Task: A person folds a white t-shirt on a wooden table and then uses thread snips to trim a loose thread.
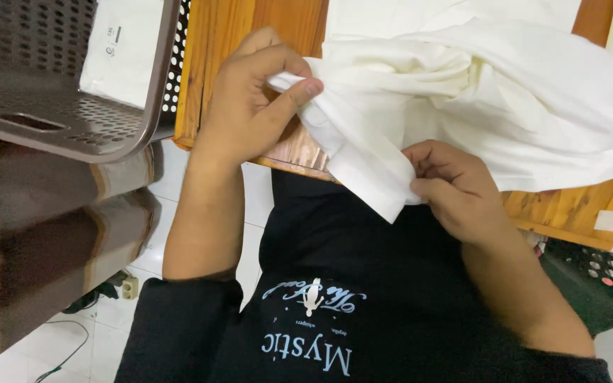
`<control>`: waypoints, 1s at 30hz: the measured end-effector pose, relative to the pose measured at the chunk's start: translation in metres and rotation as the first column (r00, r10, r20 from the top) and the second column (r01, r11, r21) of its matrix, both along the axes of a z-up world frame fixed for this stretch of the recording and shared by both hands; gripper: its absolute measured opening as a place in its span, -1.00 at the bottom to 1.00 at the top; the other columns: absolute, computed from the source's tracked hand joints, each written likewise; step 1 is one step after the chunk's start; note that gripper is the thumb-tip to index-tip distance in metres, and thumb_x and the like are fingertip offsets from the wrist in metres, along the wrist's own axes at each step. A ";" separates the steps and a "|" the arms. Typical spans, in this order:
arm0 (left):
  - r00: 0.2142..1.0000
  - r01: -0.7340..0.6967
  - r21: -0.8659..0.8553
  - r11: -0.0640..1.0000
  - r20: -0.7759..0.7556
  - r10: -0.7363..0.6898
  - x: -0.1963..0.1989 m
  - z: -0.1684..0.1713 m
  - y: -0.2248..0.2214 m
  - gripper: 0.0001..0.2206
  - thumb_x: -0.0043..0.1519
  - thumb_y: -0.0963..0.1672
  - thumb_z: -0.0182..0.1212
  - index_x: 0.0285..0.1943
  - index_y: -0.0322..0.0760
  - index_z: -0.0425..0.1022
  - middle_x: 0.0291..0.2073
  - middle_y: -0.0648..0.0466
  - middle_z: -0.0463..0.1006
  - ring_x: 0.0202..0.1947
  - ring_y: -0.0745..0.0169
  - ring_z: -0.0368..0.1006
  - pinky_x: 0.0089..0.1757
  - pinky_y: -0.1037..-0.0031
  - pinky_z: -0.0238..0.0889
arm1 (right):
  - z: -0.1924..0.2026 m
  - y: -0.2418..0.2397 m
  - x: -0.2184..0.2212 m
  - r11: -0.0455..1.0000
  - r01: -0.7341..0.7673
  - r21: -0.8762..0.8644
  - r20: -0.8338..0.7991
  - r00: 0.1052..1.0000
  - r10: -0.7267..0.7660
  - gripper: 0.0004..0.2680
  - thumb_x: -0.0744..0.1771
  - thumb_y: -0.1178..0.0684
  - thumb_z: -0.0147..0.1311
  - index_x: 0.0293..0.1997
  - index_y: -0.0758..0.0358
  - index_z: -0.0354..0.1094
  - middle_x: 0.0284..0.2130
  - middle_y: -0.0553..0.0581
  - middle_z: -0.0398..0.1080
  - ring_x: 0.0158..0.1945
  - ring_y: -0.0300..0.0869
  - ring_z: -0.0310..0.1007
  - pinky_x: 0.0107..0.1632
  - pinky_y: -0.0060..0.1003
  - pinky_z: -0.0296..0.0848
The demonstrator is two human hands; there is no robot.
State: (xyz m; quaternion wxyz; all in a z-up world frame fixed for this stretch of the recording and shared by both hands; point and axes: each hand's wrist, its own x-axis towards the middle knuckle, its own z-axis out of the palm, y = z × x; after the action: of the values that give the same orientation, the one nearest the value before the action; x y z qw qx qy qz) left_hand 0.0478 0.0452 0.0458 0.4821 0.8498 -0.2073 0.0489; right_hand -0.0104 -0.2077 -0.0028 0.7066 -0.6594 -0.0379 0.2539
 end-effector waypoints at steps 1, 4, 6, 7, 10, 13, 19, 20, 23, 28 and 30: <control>1.000 -0.002 -0.030 1.000 -0.012 0.001 0.000 -0.001 0.001 -0.93 0.14 -0.18 0.13 -0.36 -0.32 0.39 -0.49 0.13 0.12 -0.42 0.31 0.09 -0.33 0.58 -0.02 | 0.001 -0.002 0.000 0.999 -0.025 -0.032 0.021 0.999 0.025 -0.86 0.20 0.18 -0.11 -0.25 0.36 0.26 -0.47 0.00 0.28 -0.48 -0.35 0.19 -0.43 -0.53 0.16; 0.996 -0.059 0.099 0.993 0.072 0.052 -0.002 -0.001 -0.003 -0.91 0.15 -0.14 0.07 -0.35 -0.26 0.41 -0.42 0.12 0.11 -0.32 0.24 0.11 -0.24 0.42 -0.06 | 0.013 0.002 0.002 0.982 -0.083 -0.170 0.090 0.991 0.100 -0.88 0.25 0.11 -0.13 -0.29 0.31 0.30 -0.46 -0.03 0.31 -0.40 -0.36 0.22 -0.32 -0.52 0.19; 0.982 -0.127 0.189 0.974 0.160 0.097 -0.012 0.006 -0.016 -0.90 0.15 -0.14 -0.03 -0.27 -0.19 0.40 -0.33 0.08 0.15 -0.24 0.17 0.11 -0.23 0.36 -0.10 | 0.011 0.003 0.002 0.987 -0.089 -0.136 0.068 0.993 0.099 -0.88 0.25 0.13 -0.13 -0.29 0.32 0.30 -0.47 -0.02 0.30 -0.42 -0.35 0.20 -0.34 -0.52 0.17; 0.959 -0.200 0.272 0.941 0.251 0.131 -0.017 0.010 -0.023 -0.83 0.15 -0.14 -0.13 -0.19 -0.12 0.40 -0.24 0.04 0.20 -0.17 0.11 0.10 -0.23 0.29 -0.14 | 0.010 0.004 0.001 0.990 -0.095 -0.102 0.046 0.994 0.100 -0.88 0.25 0.15 -0.14 -0.30 0.32 0.31 -0.48 -0.02 0.29 -0.43 -0.35 0.18 -0.36 -0.51 0.15; 0.956 0.238 0.136 0.962 0.140 -0.257 -0.032 0.008 -0.039 -0.69 -0.05 -0.28 -0.10 -0.12 -0.28 0.33 -0.16 -0.04 0.30 -0.07 0.00 0.25 -0.08 0.22 0.05 | 0.007 0.005 0.001 0.996 -0.084 -0.029 0.041 0.995 0.086 -0.85 0.20 0.25 -0.18 -0.28 0.40 0.29 -0.38 0.05 0.30 -0.32 -0.29 0.21 -0.25 -0.46 0.18; 0.946 0.310 0.182 0.933 0.037 -0.321 -0.040 0.005 -0.053 -0.81 0.18 -0.10 -0.15 -0.09 -0.16 0.32 -0.10 0.07 0.38 0.00 0.23 0.28 -0.15 0.35 -0.13 | 0.010 0.007 -0.001 0.993 -0.093 0.077 0.108 0.991 0.084 -0.84 0.19 0.26 -0.20 -0.24 0.40 0.26 -0.44 0.05 0.30 -0.36 -0.30 0.21 -0.29 -0.44 0.22; 0.916 0.396 0.153 0.906 -0.129 -0.379 -0.032 0.009 -0.046 -0.81 0.18 -0.09 -0.16 -0.20 -0.21 0.35 -0.47 0.13 0.27 -0.35 0.18 0.21 -0.28 0.37 -0.09 | 0.018 0.008 -0.002 0.987 -0.155 -0.041 0.125 0.979 0.159 -0.89 0.24 0.14 -0.05 -0.24 0.29 0.27 -0.50 -0.04 0.28 -0.45 -0.39 0.19 -0.36 -0.53 0.20; 0.916 0.397 0.154 0.905 -0.128 -0.380 -0.030 0.010 -0.046 -0.81 0.18 -0.09 -0.16 -0.20 -0.21 0.35 -0.47 0.13 0.27 -0.35 0.18 0.21 -0.28 0.37 -0.09 | 0.019 0.009 -0.002 0.987 -0.153 -0.040 0.126 0.980 0.157 -0.89 0.24 0.14 -0.05 -0.24 0.29 0.27 -0.50 -0.04 0.28 -0.45 -0.39 0.19 -0.36 -0.53 0.20; 0.923 0.384 0.153 0.911 -0.032 -0.384 -0.027 0.013 -0.044 -0.85 0.13 -0.12 -0.11 -0.40 -0.29 0.30 -0.55 0.11 0.22 -0.43 0.18 0.17 -0.30 0.39 -0.03 | 0.022 0.012 -0.003 0.985 -0.139 -0.103 0.100 0.984 0.149 -0.88 0.21 0.16 0.01 -0.24 0.27 0.28 -0.49 -0.01 0.32 -0.43 -0.38 0.26 -0.34 -0.55 0.26; 0.941 0.315 0.146 0.938 0.083 -0.329 -0.021 0.015 -0.038 -0.94 0.05 -0.20 0.01 -0.46 -0.29 0.25 -0.60 0.14 0.14 -0.49 0.22 0.09 -0.35 0.42 -0.11 | 0.027 0.013 -0.001 0.899 -0.108 -0.425 0.174 0.965 0.198 -0.89 0.18 0.01 0.06 -0.36 0.14 0.31 -0.55 -0.13 0.34 -0.52 -0.40 0.23 -0.43 -0.53 0.15; 0.943 0.301 0.142 0.943 0.104 -0.317 -0.018 0.015 -0.033 -0.94 0.06 -0.21 0.01 -0.45 -0.31 0.25 -0.59 0.11 0.14 -0.48 0.20 0.08 -0.34 0.42 -0.11 | 0.027 0.013 0.000 0.881 -0.100 -0.463 0.213 0.952 0.220 -0.89 0.17 0.00 0.08 -0.38 0.12 0.32 -0.53 -0.13 0.33 -0.51 -0.38 0.21 -0.42 -0.51 0.12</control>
State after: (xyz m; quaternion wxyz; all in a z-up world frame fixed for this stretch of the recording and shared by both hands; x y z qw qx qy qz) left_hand 0.0301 0.0118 0.0610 0.4159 0.8303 -0.3707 0.0131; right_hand -0.0103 -0.1950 0.0240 0.5014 -0.8258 -0.1255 0.2254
